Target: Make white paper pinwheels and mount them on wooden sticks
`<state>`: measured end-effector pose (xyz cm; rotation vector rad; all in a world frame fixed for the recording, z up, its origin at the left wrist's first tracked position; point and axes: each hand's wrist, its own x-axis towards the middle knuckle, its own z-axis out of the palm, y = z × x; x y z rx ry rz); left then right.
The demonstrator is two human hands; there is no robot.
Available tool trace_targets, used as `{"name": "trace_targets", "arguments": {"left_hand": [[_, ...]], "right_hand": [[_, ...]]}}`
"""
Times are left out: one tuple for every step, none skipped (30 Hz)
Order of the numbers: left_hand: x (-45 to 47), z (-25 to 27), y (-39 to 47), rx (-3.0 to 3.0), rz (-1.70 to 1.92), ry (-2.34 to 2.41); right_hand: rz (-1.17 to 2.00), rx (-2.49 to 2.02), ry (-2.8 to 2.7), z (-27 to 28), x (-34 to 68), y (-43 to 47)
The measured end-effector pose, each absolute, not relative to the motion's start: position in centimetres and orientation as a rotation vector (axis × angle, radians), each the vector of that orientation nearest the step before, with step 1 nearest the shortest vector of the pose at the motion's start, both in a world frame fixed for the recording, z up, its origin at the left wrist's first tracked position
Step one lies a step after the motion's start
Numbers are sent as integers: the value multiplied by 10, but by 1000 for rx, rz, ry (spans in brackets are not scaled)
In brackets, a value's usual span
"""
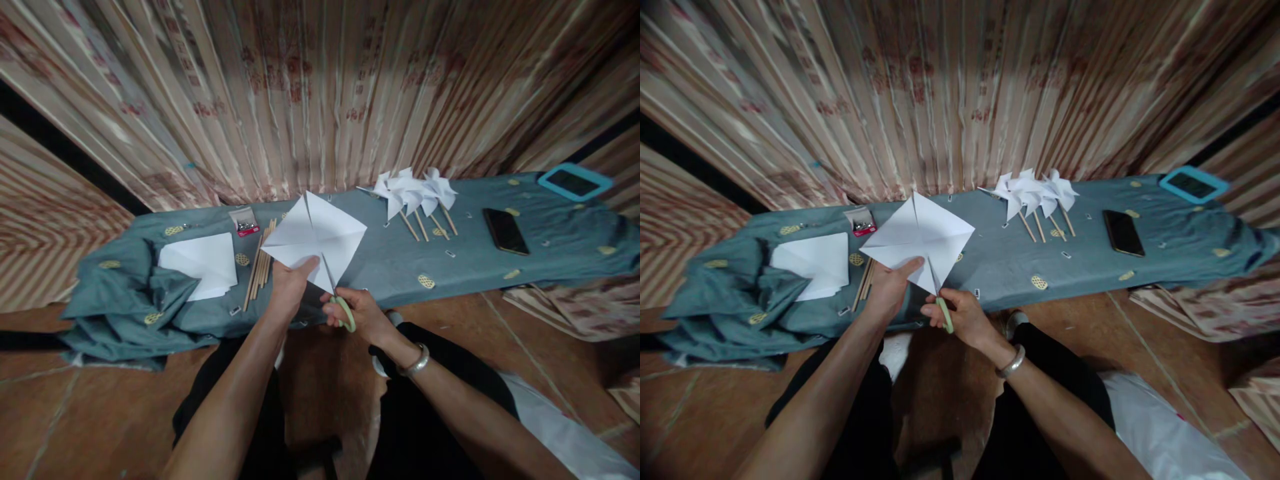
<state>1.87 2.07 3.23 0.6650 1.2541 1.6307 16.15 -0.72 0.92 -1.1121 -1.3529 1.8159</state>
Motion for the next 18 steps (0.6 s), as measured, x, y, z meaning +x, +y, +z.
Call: {"name": "trace_targets", "arguments": {"left_hand": [[19,33,21,663,1631,1251],[19,33,20,658,1631,1250],[19,34,20,653,1632,1251],[19,34,20,650,1633,1253],[19,34,20,650,1633,1254],[19,34,20,653,1629,1255],[19,33,20,656,1624,1256],[20,32,20,661,1617,1259],[20,32,20,665,1610,1263],[20,31,20,667,1606,1268],[20,30,20,668,1604,1272],[21,29,20,668,1602,1275],[21,29,20,668,1600,1275],[21,29,20,666,1600,1274],[21,29,20,662,1600,1271],[21,29,20,658,1598,1267],[21,30,20,652,1597,1266],[21,31,20,647,1597,1267]], "right_hand": [[1808,-1105,-1365,8,162,-7],[1804,-1101,-1373,7,162,-7],[1803,-1100,-1376,7,161,-7],[1807,-1104,-1369,7,161,-7],[1814,-1110,-1353,7,161,-7],[1820,-1115,-1336,7,161,-7],[1825,-1116,-1322,8,161,-7],[1828,-1114,-1312,8,161,-7],[1830,-1110,-1306,9,161,-7],[1828,-1105,-1306,9,161,-7],[1824,-1102,-1311,10,161,-7],[1819,-1104,-1315,10,161,-7],[1814,-1110,-1318,11,161,-7],[1810,-1118,-1320,11,161,-7],[1808,-1127,-1323,11,160,-7],[1805,-1133,-1323,12,160,-7],[1804,-1135,-1321,12,160,-7],[1804,-1134,-1318,12,160,-7]]}}
